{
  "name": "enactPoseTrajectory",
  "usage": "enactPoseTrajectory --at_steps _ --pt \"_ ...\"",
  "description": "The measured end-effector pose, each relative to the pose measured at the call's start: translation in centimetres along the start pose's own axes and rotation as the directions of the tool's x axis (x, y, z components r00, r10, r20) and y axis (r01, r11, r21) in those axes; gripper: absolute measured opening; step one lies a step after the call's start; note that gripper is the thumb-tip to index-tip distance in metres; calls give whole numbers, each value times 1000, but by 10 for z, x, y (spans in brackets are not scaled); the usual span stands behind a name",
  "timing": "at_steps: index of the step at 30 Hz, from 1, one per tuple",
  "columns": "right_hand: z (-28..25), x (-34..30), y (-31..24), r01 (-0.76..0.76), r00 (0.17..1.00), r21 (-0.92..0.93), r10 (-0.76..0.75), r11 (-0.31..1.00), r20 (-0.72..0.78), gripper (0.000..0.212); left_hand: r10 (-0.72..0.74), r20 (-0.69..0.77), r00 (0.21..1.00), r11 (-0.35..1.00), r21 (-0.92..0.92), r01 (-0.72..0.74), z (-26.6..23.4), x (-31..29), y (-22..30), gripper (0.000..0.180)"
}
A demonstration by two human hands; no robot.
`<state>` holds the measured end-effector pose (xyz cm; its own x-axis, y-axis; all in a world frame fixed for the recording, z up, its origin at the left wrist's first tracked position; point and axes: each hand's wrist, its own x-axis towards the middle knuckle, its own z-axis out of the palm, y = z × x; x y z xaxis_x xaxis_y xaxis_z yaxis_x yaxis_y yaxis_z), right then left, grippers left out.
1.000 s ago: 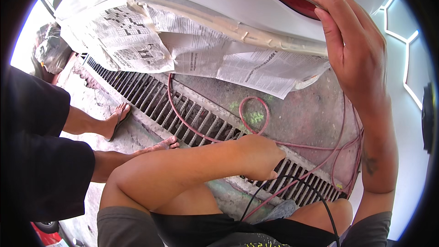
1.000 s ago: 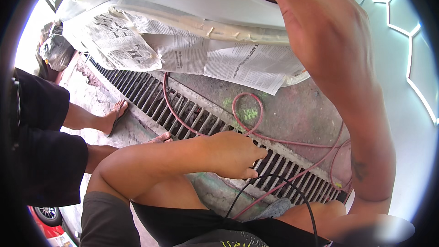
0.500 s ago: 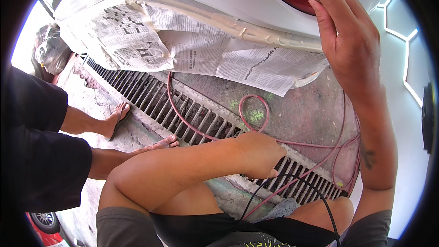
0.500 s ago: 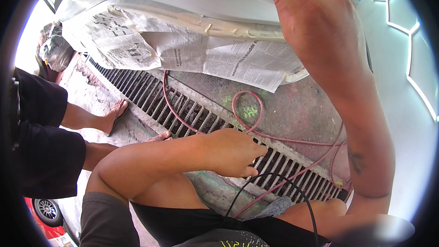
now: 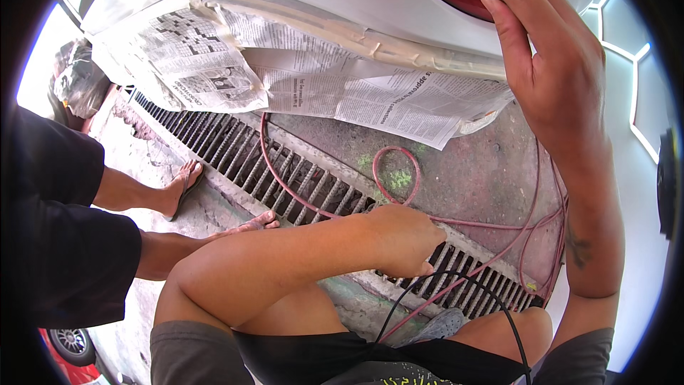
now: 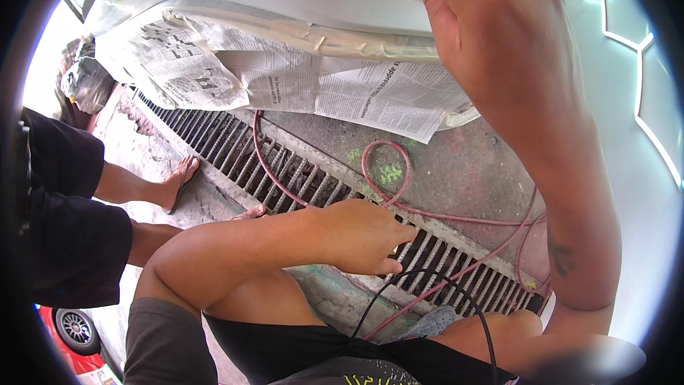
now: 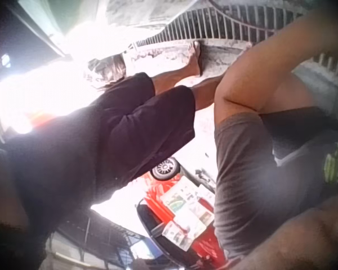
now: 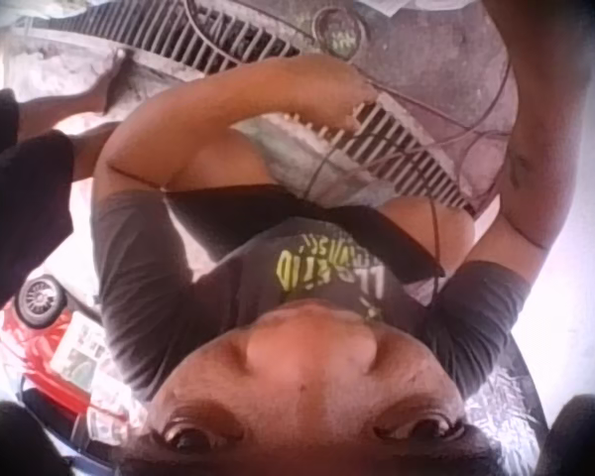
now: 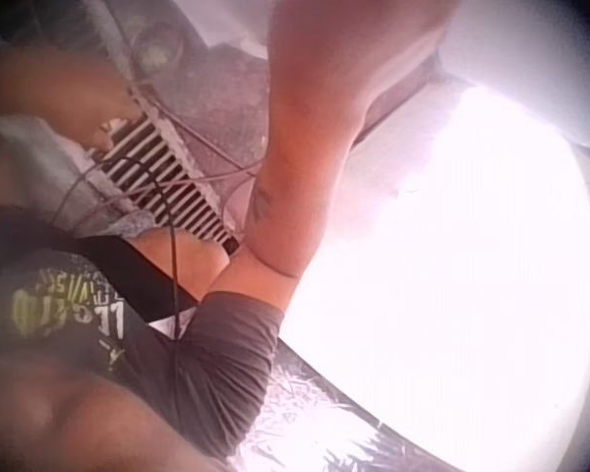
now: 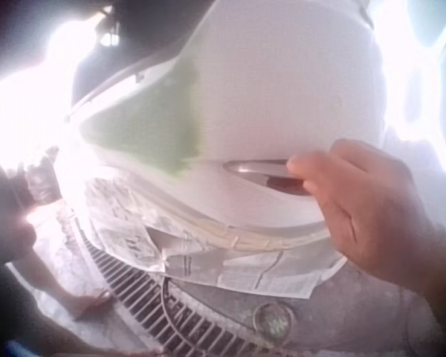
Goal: The person applies masking tape to the rear bumper of a white car to protect the surface. They use a utility knife to cut the tape and smooth it down along the edges of the bumper and taillight area.
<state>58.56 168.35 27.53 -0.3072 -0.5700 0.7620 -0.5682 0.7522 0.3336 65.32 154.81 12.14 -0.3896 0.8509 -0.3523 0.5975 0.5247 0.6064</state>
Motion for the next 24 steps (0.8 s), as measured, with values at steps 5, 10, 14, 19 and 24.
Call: enactPoseTrajectory --at_steps 5,10,14,19,24 --pt "6 -2 22 81 995 180 -69 980 -71 18 -9 19 1000 1000 -1 9 -3 1 2 45" --pt "5 -1 17 99 991 173 -82 980 -104 18 3 2 1000 1000 7 -3 -1 2 1 44" --pt "9 0 26 169 980 222 -139 960 -143 17 14 -9 1000 1000 20 -13 0 2 2 44" --pt "10 5 25 210 969 203 -175 956 -176 15 11 -21 1000 1000 14 -11 1 1 4 45" --pt "3 6 25 210 973 170 -188 963 -138 14 5 -15 1000 1000 21 -5 -2 -1 6 45"
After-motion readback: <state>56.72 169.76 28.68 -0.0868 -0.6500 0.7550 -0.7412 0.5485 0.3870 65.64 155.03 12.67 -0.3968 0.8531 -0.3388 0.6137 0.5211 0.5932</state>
